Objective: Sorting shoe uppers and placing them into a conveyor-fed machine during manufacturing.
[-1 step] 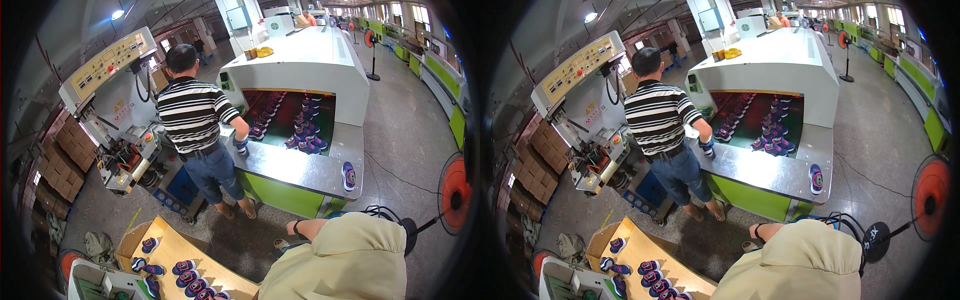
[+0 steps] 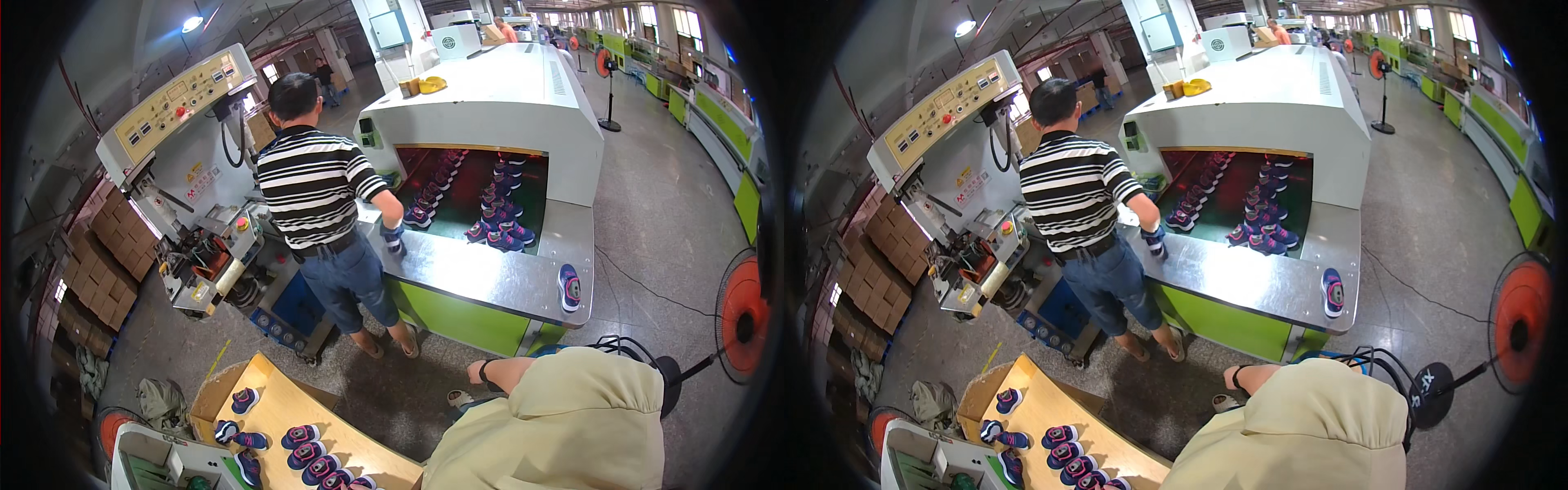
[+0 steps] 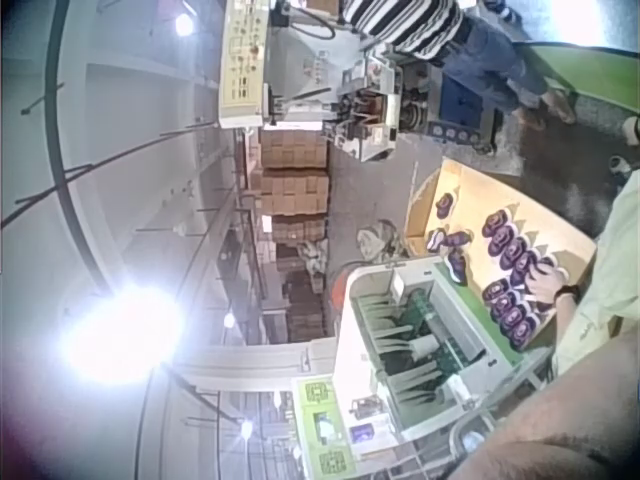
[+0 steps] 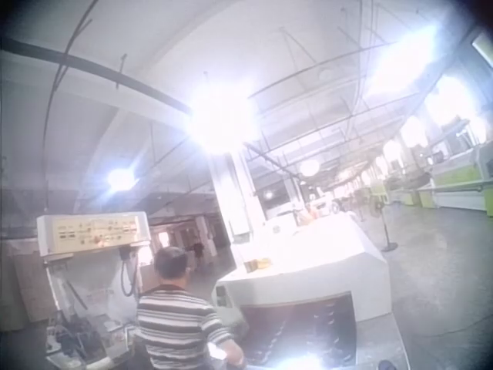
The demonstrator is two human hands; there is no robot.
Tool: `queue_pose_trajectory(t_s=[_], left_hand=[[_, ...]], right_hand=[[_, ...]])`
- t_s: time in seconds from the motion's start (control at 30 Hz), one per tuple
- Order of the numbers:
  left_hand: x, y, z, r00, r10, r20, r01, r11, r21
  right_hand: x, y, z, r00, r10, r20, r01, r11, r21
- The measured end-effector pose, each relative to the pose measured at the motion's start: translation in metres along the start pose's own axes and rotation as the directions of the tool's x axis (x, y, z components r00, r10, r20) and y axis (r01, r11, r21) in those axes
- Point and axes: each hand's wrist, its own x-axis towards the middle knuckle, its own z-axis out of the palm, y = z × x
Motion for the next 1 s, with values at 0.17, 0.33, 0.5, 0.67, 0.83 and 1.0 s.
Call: queue_pose_trajectory(t_s=[0.17, 0.33, 0.5, 0.67, 0.83, 1.0], left_hand=[[0.0, 0.003, 0.002, 1.0, -0.024, 0.006, 0.024, 1.0, 0.003], [0.0, 0.002, 0.002, 0.996, 0.056, -0.072, -0.049, 0.994, 0.101], [0.001, -0.001, 0.005, 0.996, 0.067, -0.063, -0.062, 0.995, 0.083], [0.002, 0.002, 0.006, 0.995, 0.082, -0.048, -0.079, 0.994, 0.078], [-0.003, -0.005, -0.007, 0.994, 0.017, 0.106, -0.023, 0.998, 0.06], [-0.001, -0.001, -0.01, 0.99, -0.083, 0.118, 0.095, 0.99, -0.1]], right_hand=[[-0.005, -0.003, -0.006, 1.0, 0.01, 0.014, -0.01, 1.0, 0.019], [-0.003, 0.0, -0.004, 1.0, 0.012, 0.028, -0.013, 0.999, 0.033], [0.0, 0.001, -0.002, 0.999, 0.016, 0.033, -0.017, 0.999, 0.045], [-0.004, 0.002, -0.006, 0.998, 0.031, 0.06, -0.033, 0.999, 0.036], [0.003, 0.005, 0.006, 1.0, 0.006, 0.014, -0.006, 0.999, 0.049], [-0.017, 0.004, -0.005, 0.995, -0.062, 0.081, 0.061, 0.998, 0.01]])
